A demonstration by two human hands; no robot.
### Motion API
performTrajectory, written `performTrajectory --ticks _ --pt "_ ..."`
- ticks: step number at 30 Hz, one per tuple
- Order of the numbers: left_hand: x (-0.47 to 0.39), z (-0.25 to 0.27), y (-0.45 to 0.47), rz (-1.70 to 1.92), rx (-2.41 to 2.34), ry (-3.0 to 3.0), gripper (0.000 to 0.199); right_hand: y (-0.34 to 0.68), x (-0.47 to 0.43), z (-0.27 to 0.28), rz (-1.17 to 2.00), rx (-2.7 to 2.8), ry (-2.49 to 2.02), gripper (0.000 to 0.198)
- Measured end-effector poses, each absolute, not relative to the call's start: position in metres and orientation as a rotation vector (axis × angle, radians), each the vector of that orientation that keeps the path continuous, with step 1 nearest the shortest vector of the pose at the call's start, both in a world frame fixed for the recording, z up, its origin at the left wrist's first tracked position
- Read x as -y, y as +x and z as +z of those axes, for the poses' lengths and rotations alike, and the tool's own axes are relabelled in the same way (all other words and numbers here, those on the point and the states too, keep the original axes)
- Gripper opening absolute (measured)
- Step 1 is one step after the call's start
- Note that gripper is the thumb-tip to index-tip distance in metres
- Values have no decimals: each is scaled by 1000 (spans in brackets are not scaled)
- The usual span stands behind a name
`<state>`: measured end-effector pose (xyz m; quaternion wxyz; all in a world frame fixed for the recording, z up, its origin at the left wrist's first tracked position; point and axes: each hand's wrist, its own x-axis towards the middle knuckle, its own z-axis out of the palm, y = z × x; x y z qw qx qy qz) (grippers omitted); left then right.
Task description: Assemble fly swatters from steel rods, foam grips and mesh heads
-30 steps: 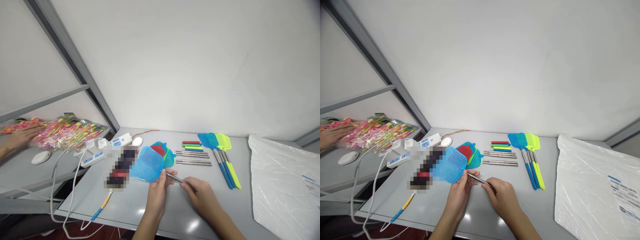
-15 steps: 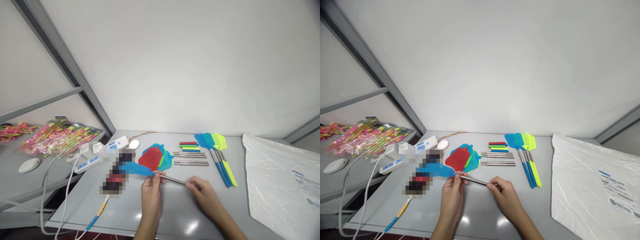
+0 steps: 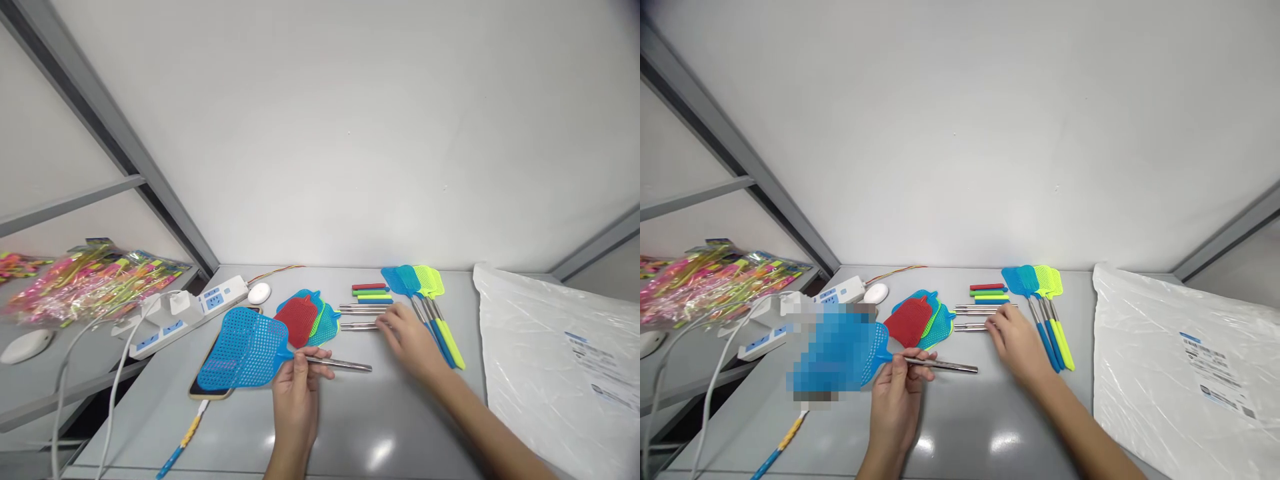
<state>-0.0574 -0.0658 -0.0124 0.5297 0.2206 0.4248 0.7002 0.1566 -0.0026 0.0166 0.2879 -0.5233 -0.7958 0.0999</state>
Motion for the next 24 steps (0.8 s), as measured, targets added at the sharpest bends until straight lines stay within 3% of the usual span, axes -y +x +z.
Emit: performTrajectory --ticks 3,5,15,24 --pt "63 -11 -58 1638 -952 448 31 166 -28 20 -22 2242 -1617 28" --pt "61 -11 -59 1614 -913 384 30 169 -46 20 -56 2280 -1657 27" --pt "59 -14 -61 1589 -796 251 31 172 -82 18 -23 2481 -1622 23" --pt "61 -15 -63 1556 -704 155 21 170 -93 23 29 2606 -1525 7"
